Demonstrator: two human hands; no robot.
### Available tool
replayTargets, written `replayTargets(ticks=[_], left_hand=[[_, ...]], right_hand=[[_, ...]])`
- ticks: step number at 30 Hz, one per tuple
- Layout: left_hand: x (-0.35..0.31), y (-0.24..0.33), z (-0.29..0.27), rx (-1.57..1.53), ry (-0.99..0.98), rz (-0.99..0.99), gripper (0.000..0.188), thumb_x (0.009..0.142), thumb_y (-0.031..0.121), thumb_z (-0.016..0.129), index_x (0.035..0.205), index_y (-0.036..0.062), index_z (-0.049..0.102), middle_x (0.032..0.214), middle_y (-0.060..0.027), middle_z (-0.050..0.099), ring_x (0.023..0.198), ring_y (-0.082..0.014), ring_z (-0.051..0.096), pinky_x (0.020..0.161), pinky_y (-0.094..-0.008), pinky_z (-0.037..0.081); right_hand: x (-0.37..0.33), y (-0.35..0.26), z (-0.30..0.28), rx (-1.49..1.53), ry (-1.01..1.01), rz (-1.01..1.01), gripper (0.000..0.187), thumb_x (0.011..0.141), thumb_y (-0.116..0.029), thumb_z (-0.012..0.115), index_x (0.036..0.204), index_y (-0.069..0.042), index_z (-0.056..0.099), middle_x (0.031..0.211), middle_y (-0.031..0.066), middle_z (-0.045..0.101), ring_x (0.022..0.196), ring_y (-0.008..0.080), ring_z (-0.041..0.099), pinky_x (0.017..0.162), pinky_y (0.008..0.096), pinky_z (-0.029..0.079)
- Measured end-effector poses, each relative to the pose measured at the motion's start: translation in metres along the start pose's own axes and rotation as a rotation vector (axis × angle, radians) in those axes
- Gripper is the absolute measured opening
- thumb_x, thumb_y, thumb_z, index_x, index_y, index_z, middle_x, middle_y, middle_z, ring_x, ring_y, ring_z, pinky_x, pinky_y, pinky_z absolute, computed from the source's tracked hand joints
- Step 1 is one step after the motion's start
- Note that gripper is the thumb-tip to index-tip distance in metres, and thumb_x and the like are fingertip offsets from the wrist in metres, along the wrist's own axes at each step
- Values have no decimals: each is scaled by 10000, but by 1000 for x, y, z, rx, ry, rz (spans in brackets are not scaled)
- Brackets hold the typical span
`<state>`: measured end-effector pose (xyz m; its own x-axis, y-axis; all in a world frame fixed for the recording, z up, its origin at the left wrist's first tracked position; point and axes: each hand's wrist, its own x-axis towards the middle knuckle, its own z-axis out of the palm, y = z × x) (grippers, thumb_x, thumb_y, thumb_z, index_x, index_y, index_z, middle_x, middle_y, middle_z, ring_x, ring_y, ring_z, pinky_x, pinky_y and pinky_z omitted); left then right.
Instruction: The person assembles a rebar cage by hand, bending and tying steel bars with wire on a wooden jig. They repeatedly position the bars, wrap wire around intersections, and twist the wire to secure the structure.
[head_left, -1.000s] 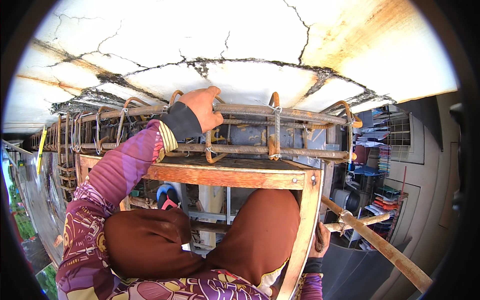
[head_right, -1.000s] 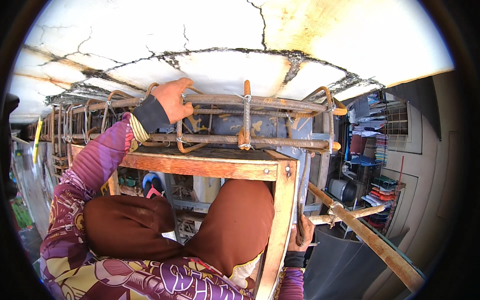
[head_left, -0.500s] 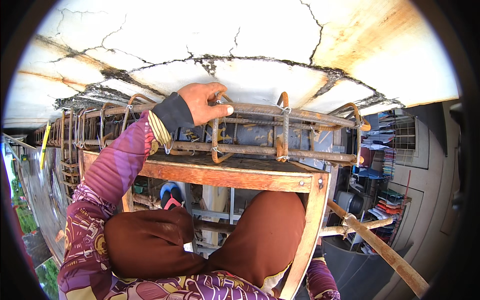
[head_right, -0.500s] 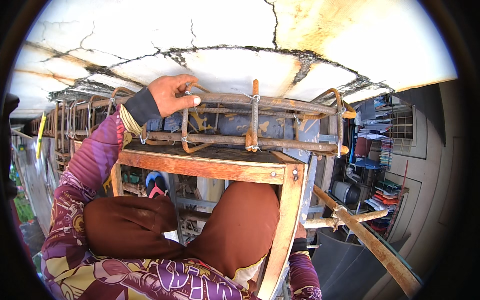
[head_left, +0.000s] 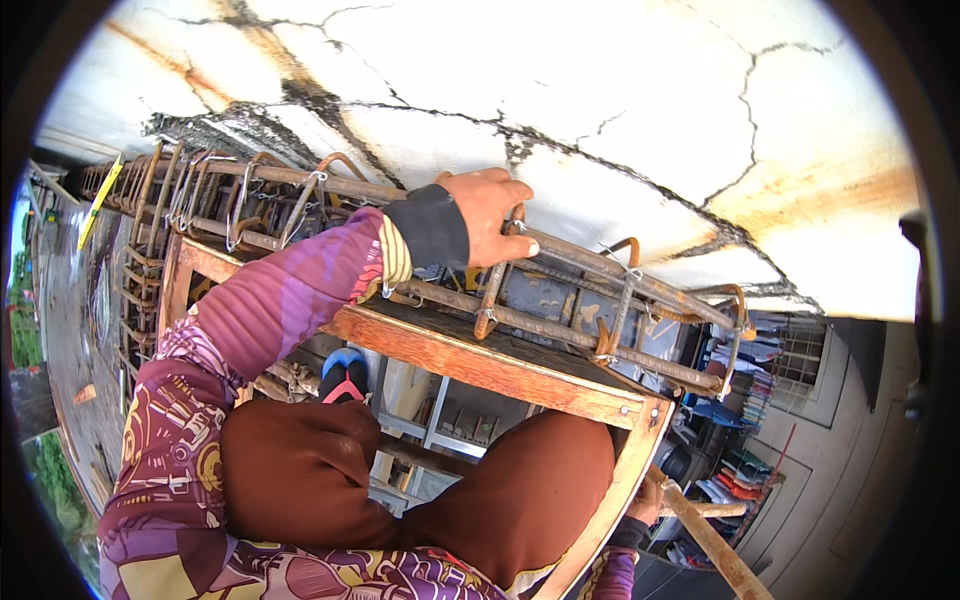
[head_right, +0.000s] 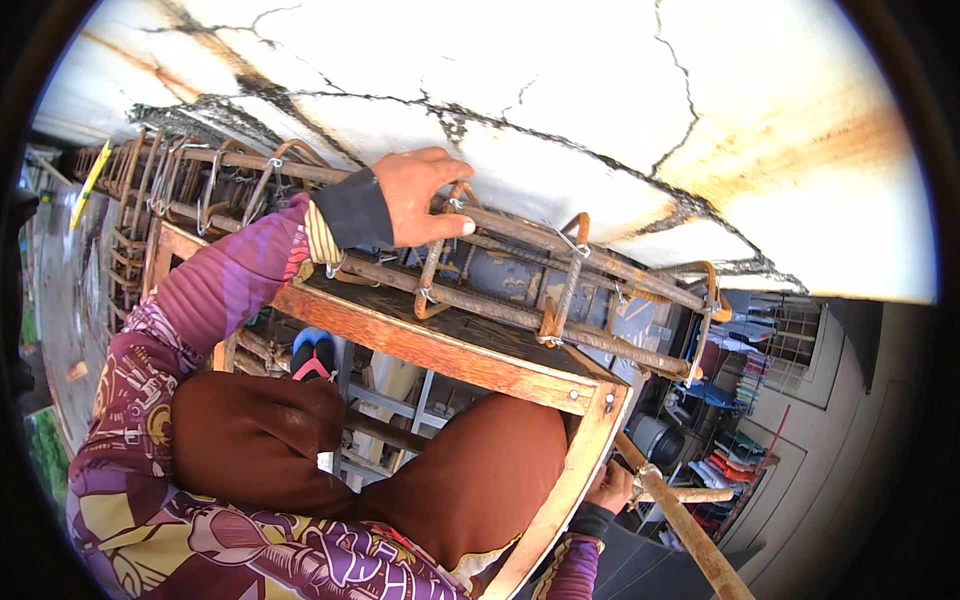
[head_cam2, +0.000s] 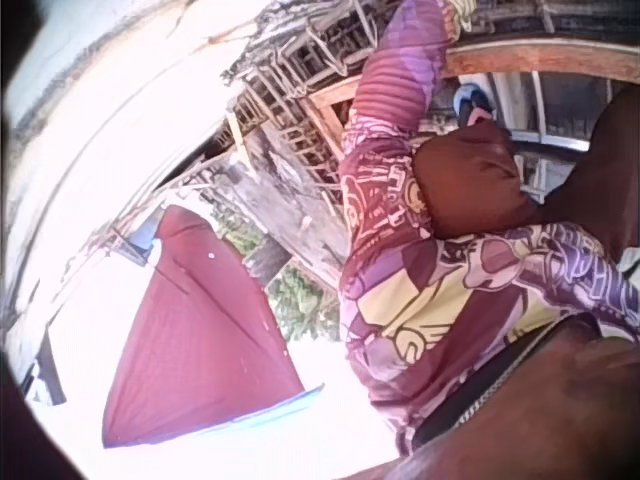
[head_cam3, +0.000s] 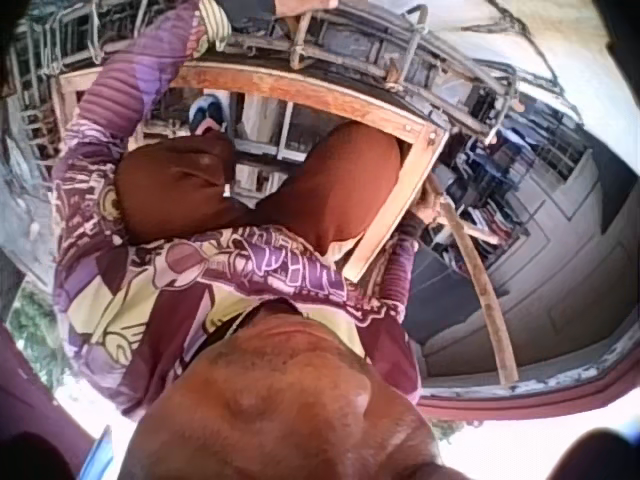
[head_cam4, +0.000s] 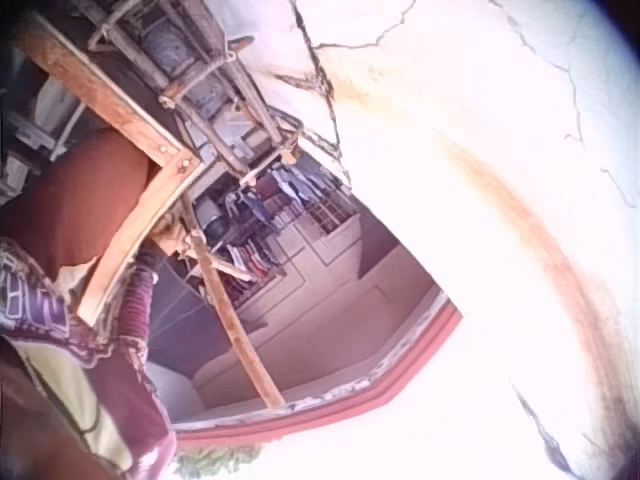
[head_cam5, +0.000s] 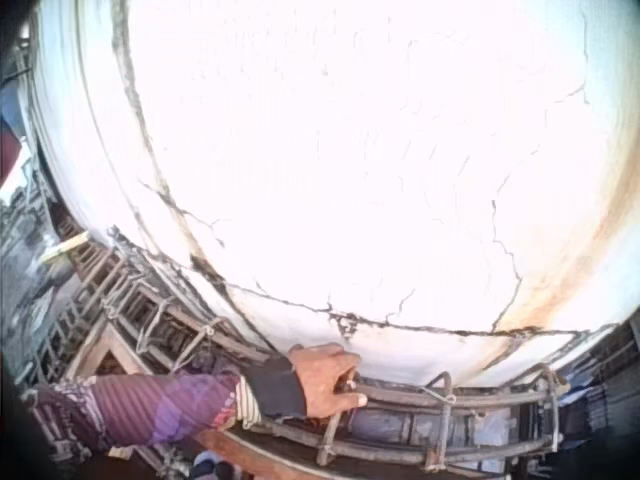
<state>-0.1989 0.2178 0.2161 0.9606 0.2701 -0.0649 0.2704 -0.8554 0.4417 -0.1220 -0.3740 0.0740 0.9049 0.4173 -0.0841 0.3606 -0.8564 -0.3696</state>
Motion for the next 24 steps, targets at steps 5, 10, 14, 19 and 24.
replayTargets(ticks=[5, 10, 14, 19, 24], left_hand=[[1, 30, -9, -144, 286, 219, 413, 801, 335, 680, 996, -24, 617, 981, -182, 597, 966, -367, 600, 834, -445, 499], [-32, 31, -31, -438, 724, 461, 301, 758, 287, 671, 904, 24, 663, 865, -136, 617, 831, -337, 620, 728, -418, 517], [-111, -3, -96, -296, 1023, 382, 197, 795, 160, 686, 907, 6, 633, 861, -140, 590, 784, -334, 600, 694, -411, 497], [-267, -98, -122, -69, 1196, -276, 113, 846, 56, 644, 949, 19, 613, 858, -106, 596, 747, -221, 604, 672, -340, 495], [-459, -197, -146, 387, 1125, -1050, 246, 839, 128, 609, 1047, 0, 643, 954, -161, 625, 871, -313, 631, 780, -400, 512]], right_hand=[[80, -236, -121, 331, 486, -384, 348, 940, -263, 655, 1065, 61, 633, 957, 190, 656, 858, 297, 626, 792, 391, 506], [132, -381, -100, 260, 86, -988, 647, 910, -437, 658, 1283, 79, 542, 1225, 319, 559, 1106, 451, 556, 974, 488, 430], [179, -415, -56, -50, 22, -1136, 713, 851, -495, 680, 1277, 61, 549, 1189, 311, 583, 1068, 466, 567, 942, 522, 447], [204, -418, -16, -404, -175, -904, 750, 826, -652, 601, 1194, 0, 627, 1069, 256, 663, 965, 426, 637, 812, 522, 500], [194, -434, -16, -381, -276, -757, 759, 812, -699, 569, 1177, -38, 642, 1005, 237, 687, 925, 440, 649, 786, 544, 504]])
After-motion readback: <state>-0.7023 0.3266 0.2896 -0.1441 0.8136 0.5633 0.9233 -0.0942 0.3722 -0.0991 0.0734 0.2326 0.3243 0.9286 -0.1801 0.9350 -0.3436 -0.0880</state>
